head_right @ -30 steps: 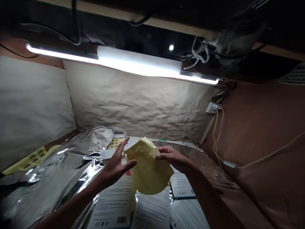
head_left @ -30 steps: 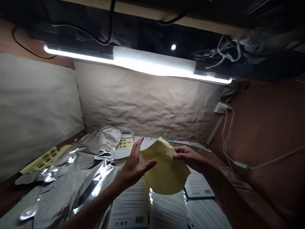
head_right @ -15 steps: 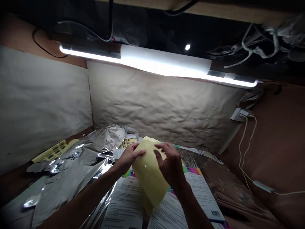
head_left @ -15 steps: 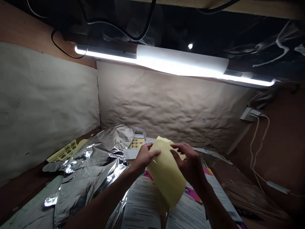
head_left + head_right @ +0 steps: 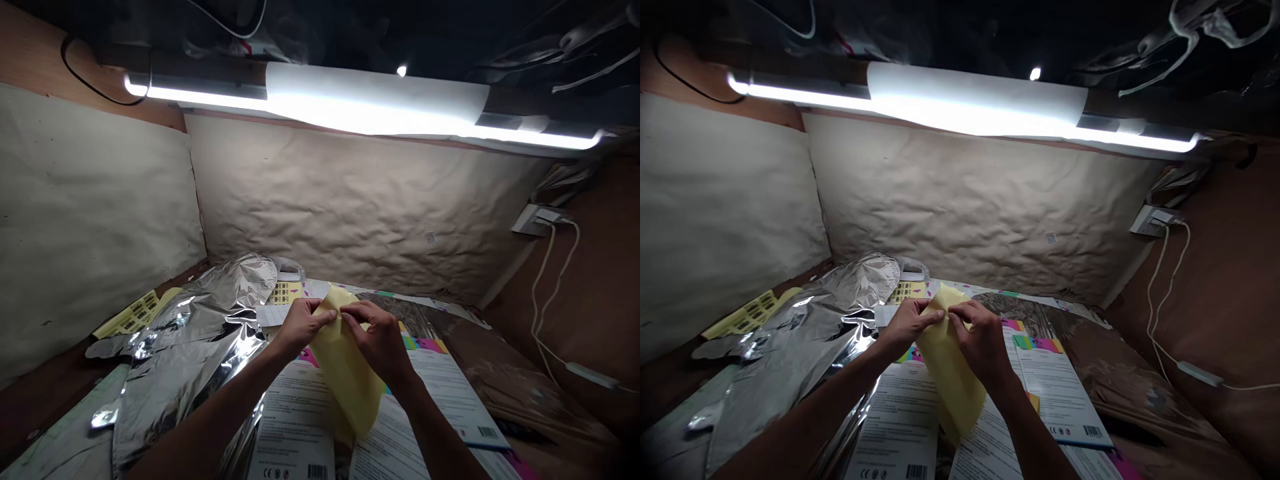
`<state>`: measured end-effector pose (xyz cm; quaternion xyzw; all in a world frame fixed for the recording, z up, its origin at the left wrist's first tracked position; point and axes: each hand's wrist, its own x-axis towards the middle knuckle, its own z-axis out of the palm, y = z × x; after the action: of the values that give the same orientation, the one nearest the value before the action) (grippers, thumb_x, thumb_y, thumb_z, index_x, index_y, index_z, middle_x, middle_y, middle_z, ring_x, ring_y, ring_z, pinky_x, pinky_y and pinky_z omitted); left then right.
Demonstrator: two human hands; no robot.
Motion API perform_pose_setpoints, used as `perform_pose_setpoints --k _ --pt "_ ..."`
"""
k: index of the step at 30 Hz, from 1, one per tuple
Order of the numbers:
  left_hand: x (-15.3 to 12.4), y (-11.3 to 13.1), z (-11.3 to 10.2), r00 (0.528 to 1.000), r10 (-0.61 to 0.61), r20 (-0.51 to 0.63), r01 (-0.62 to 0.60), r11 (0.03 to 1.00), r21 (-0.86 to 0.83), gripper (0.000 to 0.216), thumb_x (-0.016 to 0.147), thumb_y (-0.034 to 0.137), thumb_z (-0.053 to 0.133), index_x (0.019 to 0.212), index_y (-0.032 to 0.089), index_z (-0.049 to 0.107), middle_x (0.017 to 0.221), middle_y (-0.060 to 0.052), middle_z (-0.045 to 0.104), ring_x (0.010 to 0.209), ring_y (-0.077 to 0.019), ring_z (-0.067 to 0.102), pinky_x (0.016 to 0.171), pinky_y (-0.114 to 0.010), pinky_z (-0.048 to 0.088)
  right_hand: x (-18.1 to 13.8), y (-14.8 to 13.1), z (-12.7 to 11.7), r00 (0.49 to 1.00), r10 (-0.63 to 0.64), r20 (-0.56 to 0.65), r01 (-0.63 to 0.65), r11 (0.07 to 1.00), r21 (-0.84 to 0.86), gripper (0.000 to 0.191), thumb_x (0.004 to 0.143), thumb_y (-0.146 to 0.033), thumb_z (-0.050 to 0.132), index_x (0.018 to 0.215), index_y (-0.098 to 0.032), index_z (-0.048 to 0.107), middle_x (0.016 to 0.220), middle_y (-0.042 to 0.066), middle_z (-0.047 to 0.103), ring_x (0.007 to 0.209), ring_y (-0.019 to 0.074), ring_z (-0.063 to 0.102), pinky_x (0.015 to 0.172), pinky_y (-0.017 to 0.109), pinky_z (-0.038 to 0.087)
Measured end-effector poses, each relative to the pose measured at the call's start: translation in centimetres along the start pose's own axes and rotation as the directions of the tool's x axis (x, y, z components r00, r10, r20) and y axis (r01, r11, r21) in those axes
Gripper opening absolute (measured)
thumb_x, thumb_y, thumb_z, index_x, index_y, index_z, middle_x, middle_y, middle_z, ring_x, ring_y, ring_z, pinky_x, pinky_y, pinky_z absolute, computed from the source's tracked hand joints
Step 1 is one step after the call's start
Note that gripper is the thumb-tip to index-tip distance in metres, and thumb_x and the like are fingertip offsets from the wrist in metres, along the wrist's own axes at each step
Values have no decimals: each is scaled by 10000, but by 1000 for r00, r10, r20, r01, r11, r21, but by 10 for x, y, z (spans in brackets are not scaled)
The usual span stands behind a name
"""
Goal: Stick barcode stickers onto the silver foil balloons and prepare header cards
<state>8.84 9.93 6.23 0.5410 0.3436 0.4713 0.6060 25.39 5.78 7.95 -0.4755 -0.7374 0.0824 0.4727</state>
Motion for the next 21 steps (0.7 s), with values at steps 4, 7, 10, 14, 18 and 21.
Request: perform_pose_setpoints --k 4,7,10,14,18,21 --pt "2 -1 1 986 76 -147 -101 980 -171 372 702 369 775 963 111 717 880 -87 744 730 -211 688 671 -286 532 0 -1 0 998 -39 -42 38 999 -8 197 874 -174 606 1035 -209 716 1047 60 707 970 215 659 875 347 525" --pt "5 0 0 959 22 -283 -119 936 -331 386 684 357 789 969 116 690 868 -84 742 749 -213 695 662 -281 546 -1 -2 3 995 -78 -63 73 994 -82 212 870 -179 621 1058 -209 716 1104 73 693 1039 241 622 926 399 510" --pt "4 5 2 953 -70 -294 -60 908 -414 348 653 304 793 912 101 680 806 -90 738 731 -212 697 630 -265 547 -3 -2 7 992 -116 -51 107 983 -148 213 881 -191 616 1065 -209 720 1111 76 692 1028 259 596 909 436 510" --pt "-2 12 6 973 -111 -203 15 906 -423 348 611 222 805 903 73 687 790 -110 736 680 -204 693 585 -249 540 -4 0 11 988 -146 -40 138 977 -165 244 898 -188 592 1115 -200 703 1123 77 692 1010 259 586 918 456 506" --pt "-6 17 6 985 -116 -127 53 906 -420 375 614 231 824 924 59 701 824 -128 740 638 -185 682 577 -244 535 -5 1 12 982 -161 -94 139 969 -202 266 889 -192 602 1135 -210 703 1235 90 637 1034 265 570 918 465 515" --pt "-6 18 4 993 -103 -60 73 923 -379 385 635 269 827 935 56 715 834 -134 742 623 -179 678 588 -248 532 -6 1 14 977 -171 -127 141 966 -219 286 880 -191 604 1148 -223 699 1305 95 584 996 259 580 893 463 533"
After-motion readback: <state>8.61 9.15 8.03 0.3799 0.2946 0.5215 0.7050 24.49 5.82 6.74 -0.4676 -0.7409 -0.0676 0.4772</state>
